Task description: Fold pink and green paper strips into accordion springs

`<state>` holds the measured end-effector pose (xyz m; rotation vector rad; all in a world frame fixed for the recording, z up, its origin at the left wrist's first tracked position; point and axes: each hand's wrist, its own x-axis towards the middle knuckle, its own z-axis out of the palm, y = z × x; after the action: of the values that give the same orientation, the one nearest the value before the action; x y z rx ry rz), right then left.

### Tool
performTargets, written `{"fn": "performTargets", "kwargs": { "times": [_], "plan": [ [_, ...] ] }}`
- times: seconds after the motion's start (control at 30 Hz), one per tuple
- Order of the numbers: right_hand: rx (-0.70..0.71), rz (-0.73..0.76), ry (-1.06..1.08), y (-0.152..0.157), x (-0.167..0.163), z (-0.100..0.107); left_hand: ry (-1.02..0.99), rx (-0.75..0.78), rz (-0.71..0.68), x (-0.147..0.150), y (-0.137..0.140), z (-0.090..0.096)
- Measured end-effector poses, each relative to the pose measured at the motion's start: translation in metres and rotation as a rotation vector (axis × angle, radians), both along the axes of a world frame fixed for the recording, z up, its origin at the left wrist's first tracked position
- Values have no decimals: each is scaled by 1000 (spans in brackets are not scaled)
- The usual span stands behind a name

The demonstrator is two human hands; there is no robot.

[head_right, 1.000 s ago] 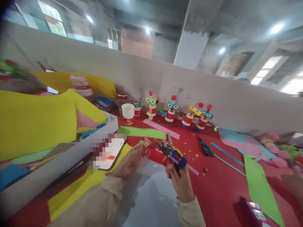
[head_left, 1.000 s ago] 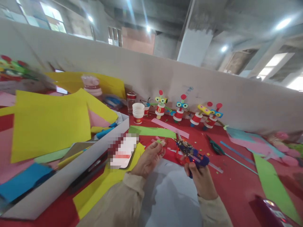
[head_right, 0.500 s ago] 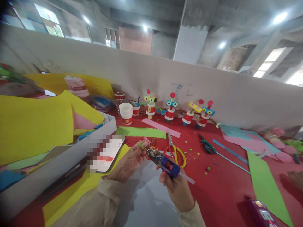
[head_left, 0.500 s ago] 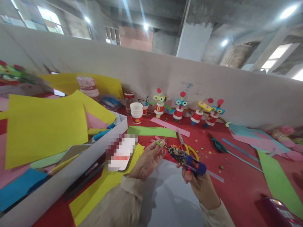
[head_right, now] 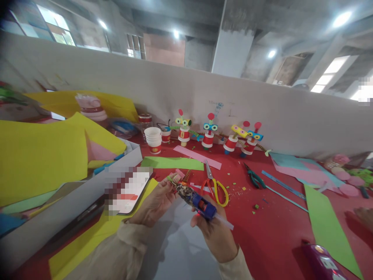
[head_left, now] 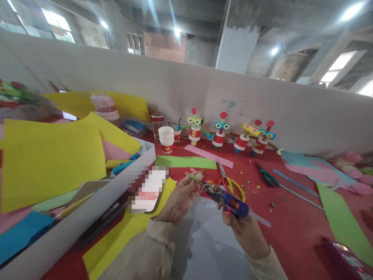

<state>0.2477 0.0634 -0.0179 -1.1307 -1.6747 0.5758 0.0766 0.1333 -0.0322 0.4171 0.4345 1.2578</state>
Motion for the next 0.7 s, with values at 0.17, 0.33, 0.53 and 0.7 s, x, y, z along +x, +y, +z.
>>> {"fn": "performTargets", "kwargs": {
  "times": [0.17,0.33,0.53,0.7],
  "plan": [
    [-81,87,25,0,1,2,-15,8,7,0,2,-2],
    [-67,83,85,1,1,-8,-2,4,38,1,0,2],
    [-43,62,43,1,2,-7,-24,-17,32,1,-1,4],
    [-1,44,-13,-1,2,-2,-60,-1,34,1,1,-1]
  ]
}}
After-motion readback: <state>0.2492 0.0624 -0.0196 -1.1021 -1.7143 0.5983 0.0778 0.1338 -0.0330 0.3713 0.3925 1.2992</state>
